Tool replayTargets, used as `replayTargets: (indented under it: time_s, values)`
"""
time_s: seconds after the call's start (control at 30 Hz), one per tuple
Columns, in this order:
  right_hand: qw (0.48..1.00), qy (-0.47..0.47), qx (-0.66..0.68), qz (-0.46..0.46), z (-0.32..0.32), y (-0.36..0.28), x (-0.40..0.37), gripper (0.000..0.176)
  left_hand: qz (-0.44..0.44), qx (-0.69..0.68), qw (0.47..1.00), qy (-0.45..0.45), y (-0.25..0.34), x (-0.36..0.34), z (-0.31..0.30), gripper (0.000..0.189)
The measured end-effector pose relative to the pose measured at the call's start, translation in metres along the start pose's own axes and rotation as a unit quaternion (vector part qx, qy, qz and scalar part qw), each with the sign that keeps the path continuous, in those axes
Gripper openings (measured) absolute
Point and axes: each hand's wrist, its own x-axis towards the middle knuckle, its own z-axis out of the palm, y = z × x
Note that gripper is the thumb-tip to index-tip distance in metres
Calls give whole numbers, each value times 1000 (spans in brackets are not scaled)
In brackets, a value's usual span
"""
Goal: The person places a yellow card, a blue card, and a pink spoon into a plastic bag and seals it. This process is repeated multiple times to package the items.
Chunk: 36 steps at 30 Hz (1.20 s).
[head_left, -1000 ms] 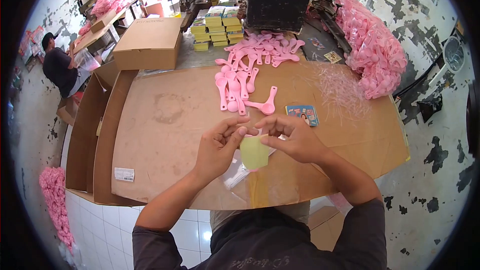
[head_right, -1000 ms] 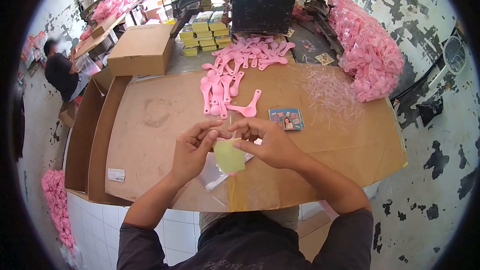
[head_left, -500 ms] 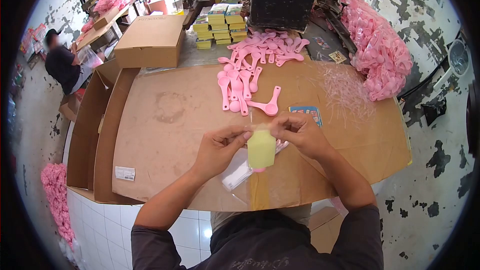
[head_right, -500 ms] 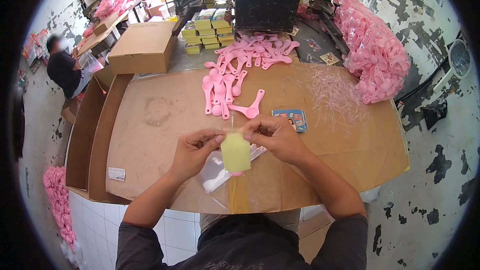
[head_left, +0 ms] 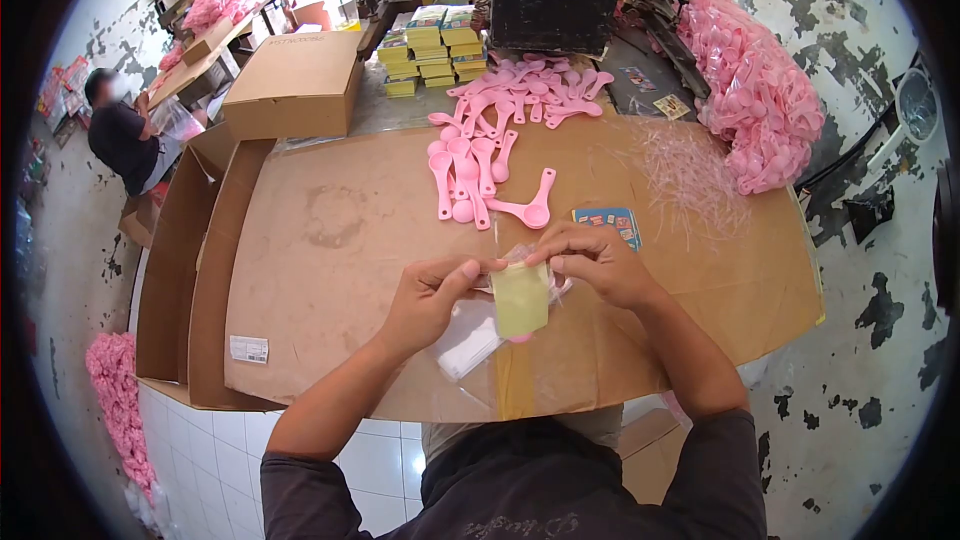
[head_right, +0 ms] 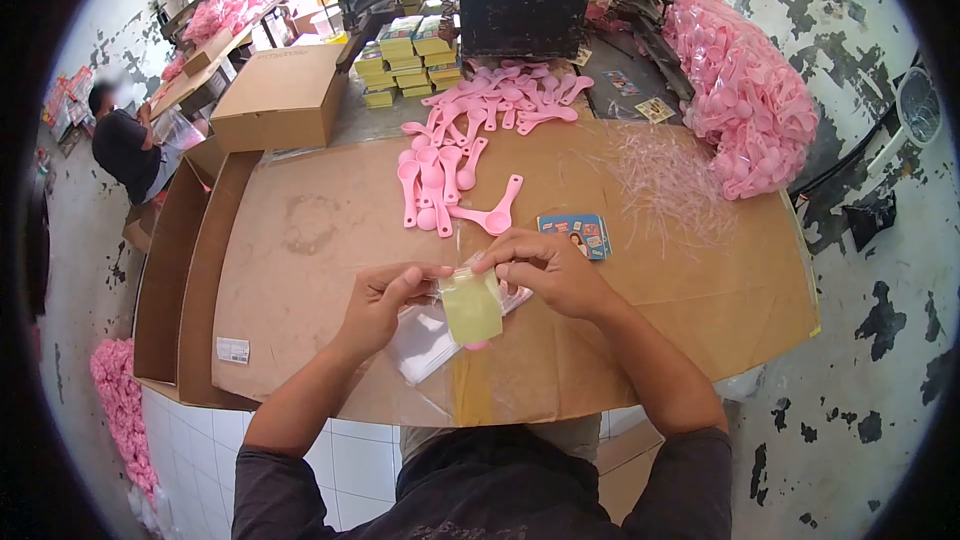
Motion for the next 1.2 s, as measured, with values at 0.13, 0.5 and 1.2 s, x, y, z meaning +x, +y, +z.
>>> replayTargets:
  time_s: [0.13,0.5,1.2]
  values:
    - [999,-1,-14,39,1,-1,0,18,-37,44,998,13,-6,3,-1,28]
    - [998,-2,-13,63,0,6,-1,19,-50,44,998,-12,-14,7,-2,26]
    - [998,38,36,45,-6,-28,8,28,-35,49,998,15,26,1,-35,32]
